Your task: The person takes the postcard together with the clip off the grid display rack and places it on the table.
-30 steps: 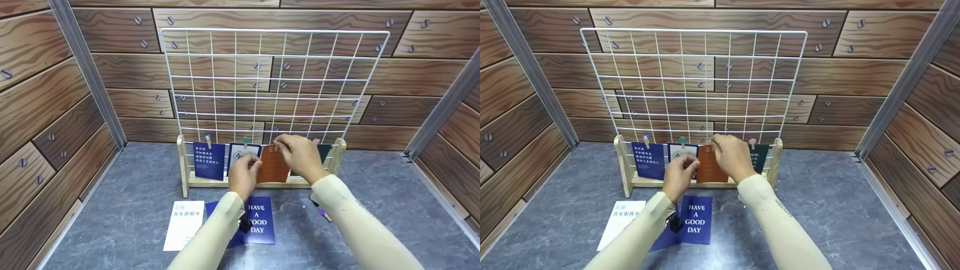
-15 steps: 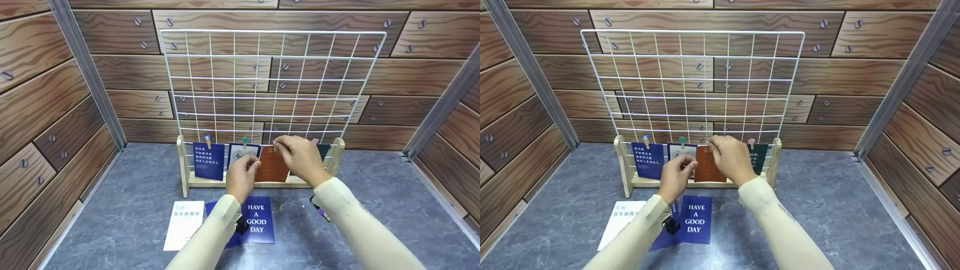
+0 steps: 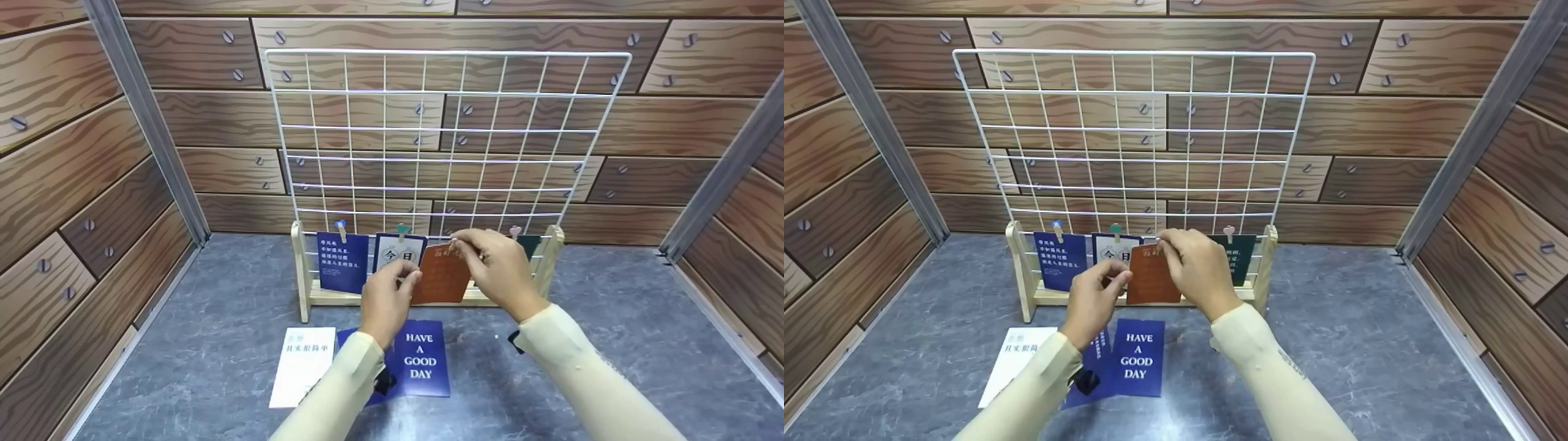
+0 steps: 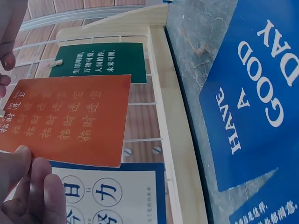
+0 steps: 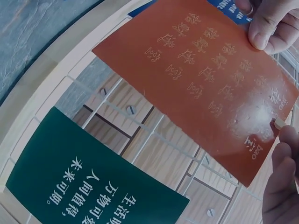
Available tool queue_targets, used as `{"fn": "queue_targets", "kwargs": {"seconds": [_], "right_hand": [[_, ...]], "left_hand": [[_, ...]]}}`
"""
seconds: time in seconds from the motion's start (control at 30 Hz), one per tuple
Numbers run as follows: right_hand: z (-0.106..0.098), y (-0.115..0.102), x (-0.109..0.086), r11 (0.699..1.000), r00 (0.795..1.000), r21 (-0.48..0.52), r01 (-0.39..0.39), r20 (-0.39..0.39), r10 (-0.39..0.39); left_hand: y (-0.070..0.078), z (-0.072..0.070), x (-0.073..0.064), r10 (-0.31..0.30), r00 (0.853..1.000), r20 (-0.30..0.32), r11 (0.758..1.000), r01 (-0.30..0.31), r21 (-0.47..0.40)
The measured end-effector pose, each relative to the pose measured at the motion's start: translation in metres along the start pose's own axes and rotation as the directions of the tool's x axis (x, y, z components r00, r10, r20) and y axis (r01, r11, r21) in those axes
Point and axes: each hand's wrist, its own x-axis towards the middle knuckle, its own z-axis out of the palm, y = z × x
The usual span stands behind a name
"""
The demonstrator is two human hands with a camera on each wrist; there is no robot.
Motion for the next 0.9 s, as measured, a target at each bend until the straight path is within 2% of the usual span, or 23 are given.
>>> {"fn": "queue_targets", "kwargs": {"seconds": [0.17,0.43,0.7,0.9], "right_hand": [[-0.003,-0.002,-0.006,0.999,0.999,0.048,-0.011,-0.047,0.014],[-0.008,-0.002,-0.017,0.992,0.988,0.129,0.01,-0.155,0.01],[-0.015,-0.002,-0.032,0.98,0.974,0.197,-0.027,-0.217,0.071],[-0.021,0.006,-0.051,0.976,0.961,0.195,-0.092,-0.241,0.138]], "left_hand": [[-0.001,-0.008,-0.006,0.05,0.999,-0.014,0.998,-0.05,0.025],[-0.006,-0.022,-0.017,0.064,0.998,-0.012,0.998,-0.064,0.003],[-0.015,-0.041,-0.027,0.054,0.998,-0.035,0.998,-0.055,-0.017],[-0.021,-0.059,-0.033,0.033,0.998,-0.053,0.999,-0.034,-0.023]]}}
